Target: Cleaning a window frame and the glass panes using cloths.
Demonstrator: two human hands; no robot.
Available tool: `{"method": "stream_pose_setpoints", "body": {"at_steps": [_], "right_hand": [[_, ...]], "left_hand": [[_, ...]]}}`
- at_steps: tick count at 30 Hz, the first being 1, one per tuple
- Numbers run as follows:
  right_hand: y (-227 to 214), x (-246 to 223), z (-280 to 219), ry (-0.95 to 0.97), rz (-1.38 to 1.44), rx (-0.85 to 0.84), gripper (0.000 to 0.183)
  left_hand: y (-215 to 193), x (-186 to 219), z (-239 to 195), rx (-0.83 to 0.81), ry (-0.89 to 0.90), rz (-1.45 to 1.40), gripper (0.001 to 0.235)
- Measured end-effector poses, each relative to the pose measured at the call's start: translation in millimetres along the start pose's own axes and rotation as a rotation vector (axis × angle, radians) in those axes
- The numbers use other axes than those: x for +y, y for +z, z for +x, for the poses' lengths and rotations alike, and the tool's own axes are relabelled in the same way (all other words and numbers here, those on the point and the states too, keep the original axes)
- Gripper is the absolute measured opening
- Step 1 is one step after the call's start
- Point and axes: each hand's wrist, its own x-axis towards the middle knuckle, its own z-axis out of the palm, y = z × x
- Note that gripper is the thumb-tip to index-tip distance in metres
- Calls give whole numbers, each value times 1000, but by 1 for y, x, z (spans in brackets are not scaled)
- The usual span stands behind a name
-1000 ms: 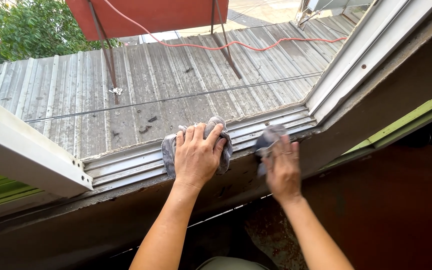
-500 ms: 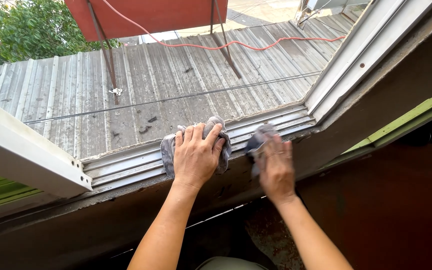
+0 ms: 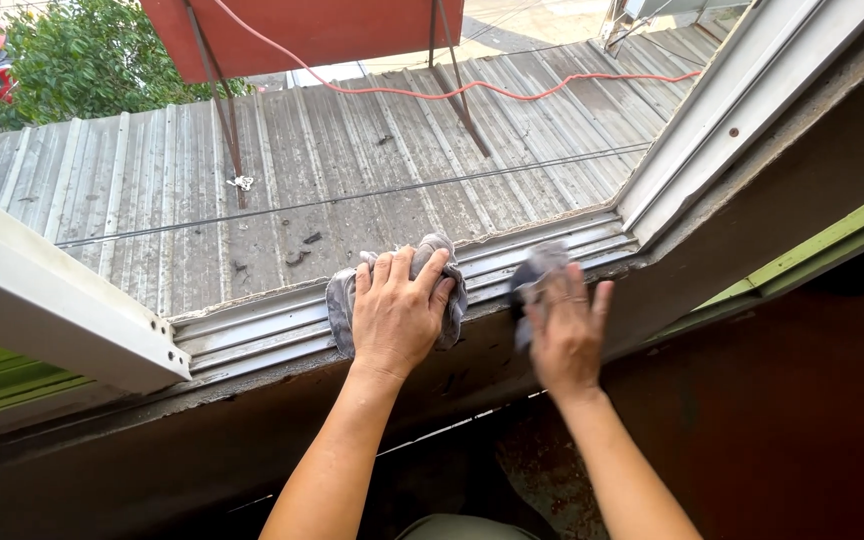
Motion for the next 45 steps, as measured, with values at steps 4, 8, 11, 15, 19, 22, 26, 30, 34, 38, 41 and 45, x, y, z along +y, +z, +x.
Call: {"method": "stream_pose_setpoints", "body": {"at_steps": [4,8,11,15,19,22,26,30,34,38,41,45], "right_hand": [[17,24,-16,229,-94,2,46],[-8,-68,-7,120,172,2,52],[-11,-64,-16,-107,206,-58,46],[0,13,-9,-3,-10,-24,46],[15,40,-30,264,-29,21,50],[0,-23,-20,318,81,32,56],[-9,-45,-11,151,220,-16,49],[-30,-45,35,239,430,80,51],[-16,-54,61,175,589,-76,52],[-8,-90,64,-168,394,-280,50],[-23,-127,72,-237,530,-354,49],[-27,-162,84,-403,685,-376,44]], "left_hand": [[-2,2,0,-16,-9,8,38],[-5,2,0,-26,-10,13,38],[-7,1,-1,-39,-2,7,39],[-5,2,-1,-37,-3,-11,39],[3,2,-1,-23,-5,-11,39],[0,5,-1,-20,1,-13,39],[-5,7,-5,-26,10,-23,39],[-7,7,-14,2,28,-103,41],[-17,16,-36,42,83,-118,39],[-48,6,-63,34,61,-11,37],[-75,-9,-82,16,-47,30,40],[-96,-28,-107,52,-173,72,36]]}}
